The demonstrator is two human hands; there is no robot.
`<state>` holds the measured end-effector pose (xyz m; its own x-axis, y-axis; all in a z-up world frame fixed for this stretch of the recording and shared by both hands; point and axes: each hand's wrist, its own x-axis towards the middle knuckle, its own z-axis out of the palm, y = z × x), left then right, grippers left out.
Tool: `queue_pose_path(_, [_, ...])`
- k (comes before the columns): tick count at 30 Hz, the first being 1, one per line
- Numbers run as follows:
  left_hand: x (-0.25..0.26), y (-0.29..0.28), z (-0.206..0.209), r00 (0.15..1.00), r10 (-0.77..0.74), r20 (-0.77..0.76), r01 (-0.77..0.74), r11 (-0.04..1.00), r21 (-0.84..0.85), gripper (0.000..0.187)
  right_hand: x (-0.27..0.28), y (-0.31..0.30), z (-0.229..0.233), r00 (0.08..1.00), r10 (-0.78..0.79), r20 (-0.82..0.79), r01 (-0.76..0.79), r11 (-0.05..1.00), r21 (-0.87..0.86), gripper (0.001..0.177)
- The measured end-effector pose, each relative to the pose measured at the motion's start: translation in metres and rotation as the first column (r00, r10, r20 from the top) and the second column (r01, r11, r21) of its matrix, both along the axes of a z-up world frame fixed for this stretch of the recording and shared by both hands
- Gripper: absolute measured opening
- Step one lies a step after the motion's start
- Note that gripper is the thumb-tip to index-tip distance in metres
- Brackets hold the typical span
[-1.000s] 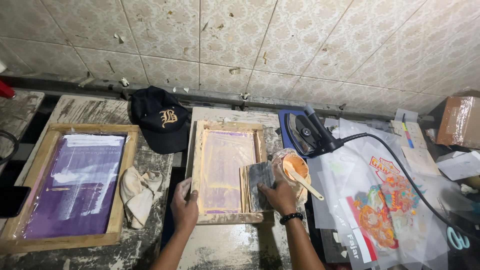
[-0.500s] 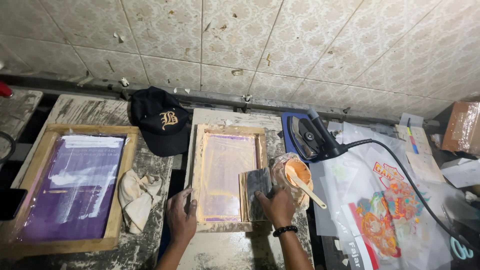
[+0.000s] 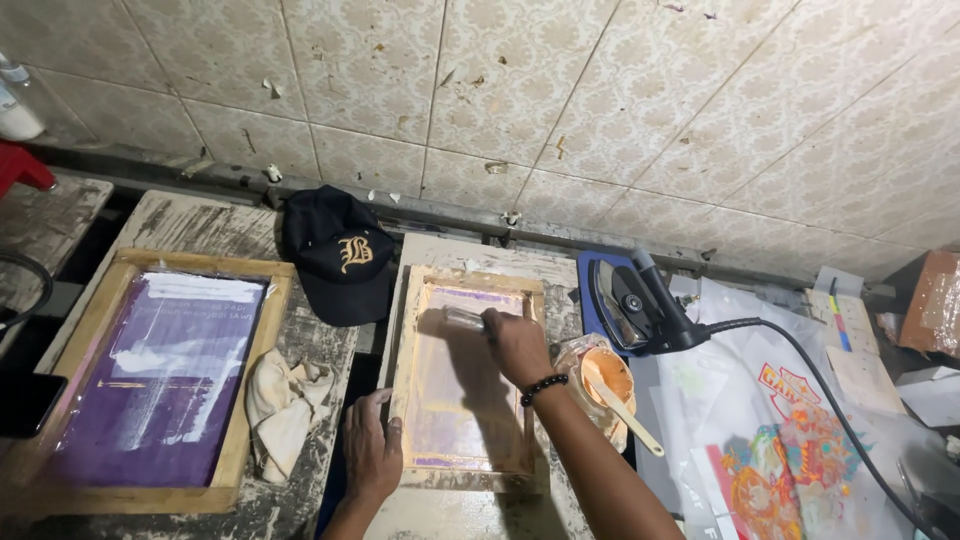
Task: The person uses a squeegee to spread orange ink across a screen printing frame placed over a white t-shirt. The person repeatedly pulls the squeegee across the screen to evenly distribute the ink. A black cap and an iron are visible on the table nearby.
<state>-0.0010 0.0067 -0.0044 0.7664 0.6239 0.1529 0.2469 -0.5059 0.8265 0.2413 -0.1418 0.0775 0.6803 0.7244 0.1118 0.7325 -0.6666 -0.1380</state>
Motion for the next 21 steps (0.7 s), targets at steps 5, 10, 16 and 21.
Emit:
queue_pose_path(5, [0.001,0.000,-0.001,1.000,0.001,0.007,-0.001,1.000,0.005,0.043,-0.037,0.013,-0.003,0.926,-0.124,-0.357,0.166,0.982,0.089,0.033])
queue_pose_path(10, [-0.006,0.003,0.004,0.999,-0.017,-0.034,0.015,0.999,-0.049,0.041,-0.070,-0.011,0.006,0.774,-0.176,-0.609,0.158,0.984,-0.083,0.040])
queue_pose_path(16, [-0.005,0.001,0.001,0.999,-0.022,-0.025,0.022,1.000,0.022,0.041,0.006,0.014,0.015,0.991,-0.063,-0.121,0.049,0.993,-0.112,0.013])
queue_pose_path(21, [-0.001,0.001,-0.003,0.999,-0.015,-0.031,0.015,1.000,0.007,0.042,0.043,0.026,-0.028,0.996,0.017,-0.090,-0.023,0.997,-0.069,0.008])
